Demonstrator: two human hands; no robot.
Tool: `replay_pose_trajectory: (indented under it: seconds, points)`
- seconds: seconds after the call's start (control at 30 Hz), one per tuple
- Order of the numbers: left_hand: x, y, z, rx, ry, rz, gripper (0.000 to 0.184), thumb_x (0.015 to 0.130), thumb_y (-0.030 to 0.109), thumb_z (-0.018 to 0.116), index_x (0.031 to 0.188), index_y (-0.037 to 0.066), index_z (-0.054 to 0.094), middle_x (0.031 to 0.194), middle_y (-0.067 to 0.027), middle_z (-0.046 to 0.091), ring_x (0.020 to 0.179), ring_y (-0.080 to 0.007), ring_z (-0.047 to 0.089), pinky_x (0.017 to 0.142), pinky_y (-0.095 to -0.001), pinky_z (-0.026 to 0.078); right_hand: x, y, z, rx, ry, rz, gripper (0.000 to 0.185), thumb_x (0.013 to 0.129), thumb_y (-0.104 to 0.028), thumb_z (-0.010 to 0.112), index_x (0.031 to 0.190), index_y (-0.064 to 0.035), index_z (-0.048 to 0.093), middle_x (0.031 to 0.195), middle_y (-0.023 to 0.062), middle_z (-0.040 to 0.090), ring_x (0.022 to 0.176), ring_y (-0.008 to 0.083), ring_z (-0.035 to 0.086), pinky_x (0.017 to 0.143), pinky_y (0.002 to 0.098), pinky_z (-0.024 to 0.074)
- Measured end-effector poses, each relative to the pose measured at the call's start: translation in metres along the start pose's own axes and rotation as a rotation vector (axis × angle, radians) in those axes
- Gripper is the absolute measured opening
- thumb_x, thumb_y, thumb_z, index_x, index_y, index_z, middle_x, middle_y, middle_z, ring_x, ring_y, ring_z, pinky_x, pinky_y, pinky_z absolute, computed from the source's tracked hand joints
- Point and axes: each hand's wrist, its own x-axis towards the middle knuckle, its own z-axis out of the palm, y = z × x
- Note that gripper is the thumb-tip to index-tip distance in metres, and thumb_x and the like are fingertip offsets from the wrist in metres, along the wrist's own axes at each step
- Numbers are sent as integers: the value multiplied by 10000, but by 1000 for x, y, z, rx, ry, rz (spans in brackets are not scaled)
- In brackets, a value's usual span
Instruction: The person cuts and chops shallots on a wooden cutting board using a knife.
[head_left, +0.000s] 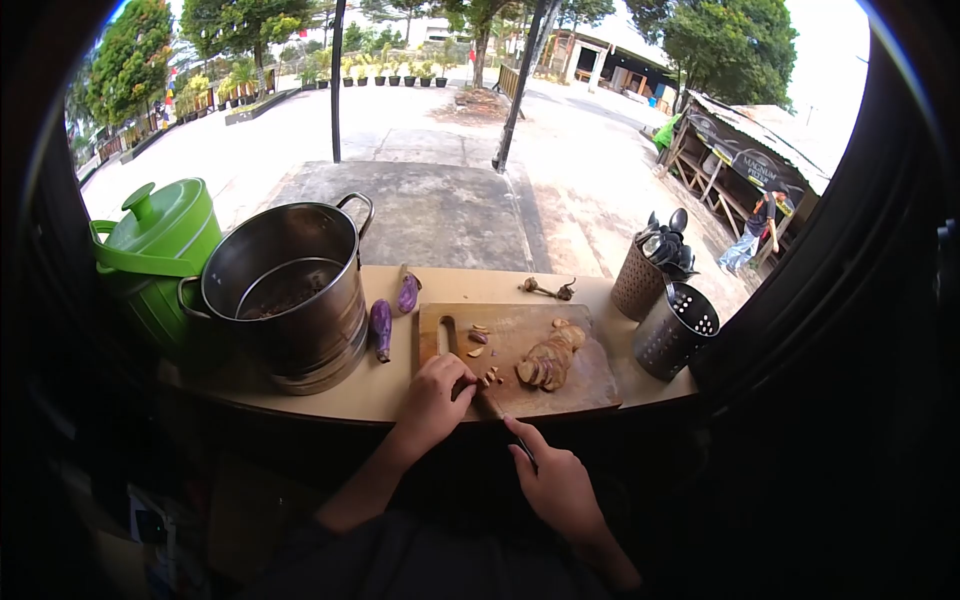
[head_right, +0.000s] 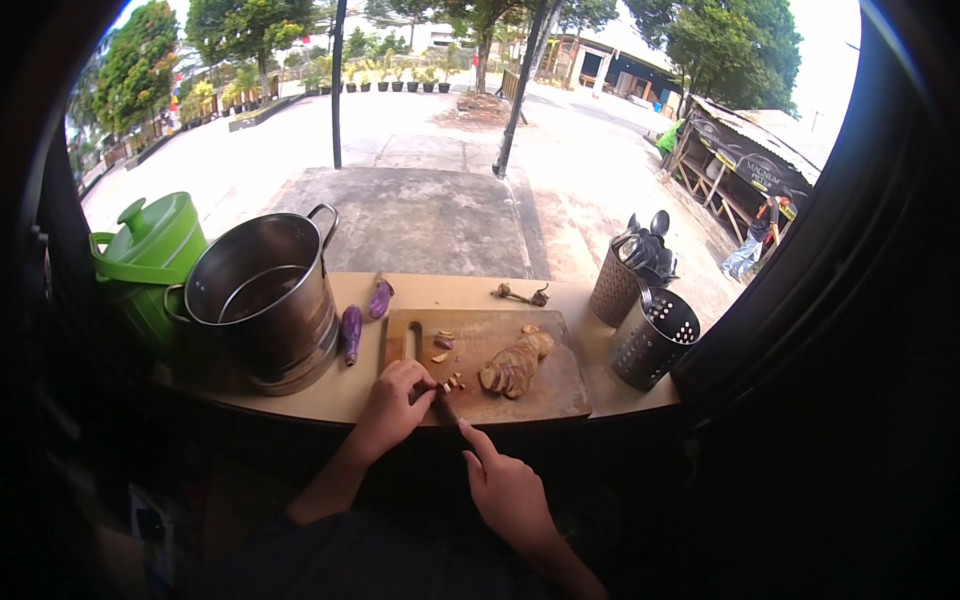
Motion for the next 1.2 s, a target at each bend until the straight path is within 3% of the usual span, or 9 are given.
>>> replay_pose_trajectory:
  seconds: [0.07,0.5,0.67,0.8,0.9,0.97,1.2]
  points:
    - [0,2,-2,-24,-25,-39,97,826,24,732,868,6,647,905,-129,640,936,-327,631,843,-415,503,0,2,2,-18,11,-23,374,1013,-219,608,1386,-203,580,691,219,625,662,415,652,585,488,481]
    - [3,6,-7,-60,-79,-89,107,825,33,735,854,0,637,894,-129,637,933,-322,633,841,-404,506,14,-3,0,-59,-47,-31,349,1023,-197,579,1369,-157,560,675,229,624,669,438,651,594,529,484]
    - [4,3,-6,-34,-100,-63,123,826,54,742,844,9,629,894,-131,638,924,-329,628,835,-413,502,41,5,7,79,-88,-50,324,1031,-163,557,1350,-105,551,824,289,663,815,479,660,695,522,514]
    - [4,3,-6,-40,-96,-52,126,829,66,745,841,14,631,891,-131,637,921,-332,627,832,-417,501,49,10,14,118,-46,-112,320,1036,-152,548,1349,-89,547,861,303,665,845,480,661,718,500,522]
    - [3,3,-4,-13,-69,-41,126,832,72,743,840,14,632,889,-132,633,924,-330,626,833,-419,500,43,8,10,143,-34,-115,331,1035,-159,551,1363,-110,546,833,283,673,826,472,669,724,503,524]
    - [3,6,-6,-20,-86,-72,126,833,78,743,839,15,634,888,-134,629,929,-331,623,835,-420,498,31,-3,-5,42,-164,59,351,1032,-170,558,1383,-151,543,790,260,674,798,459,676,705,512,521]
    - [2,1,-4,-23,-74,-47,128,830,77,739,828,13,628,886,-134,626,928,-337,621,832,-423,498,27,-7,-6,-109,-162,17,378,1025,-209,562,1403,-209,547,732,245,653,739,450,667,657,526,515]
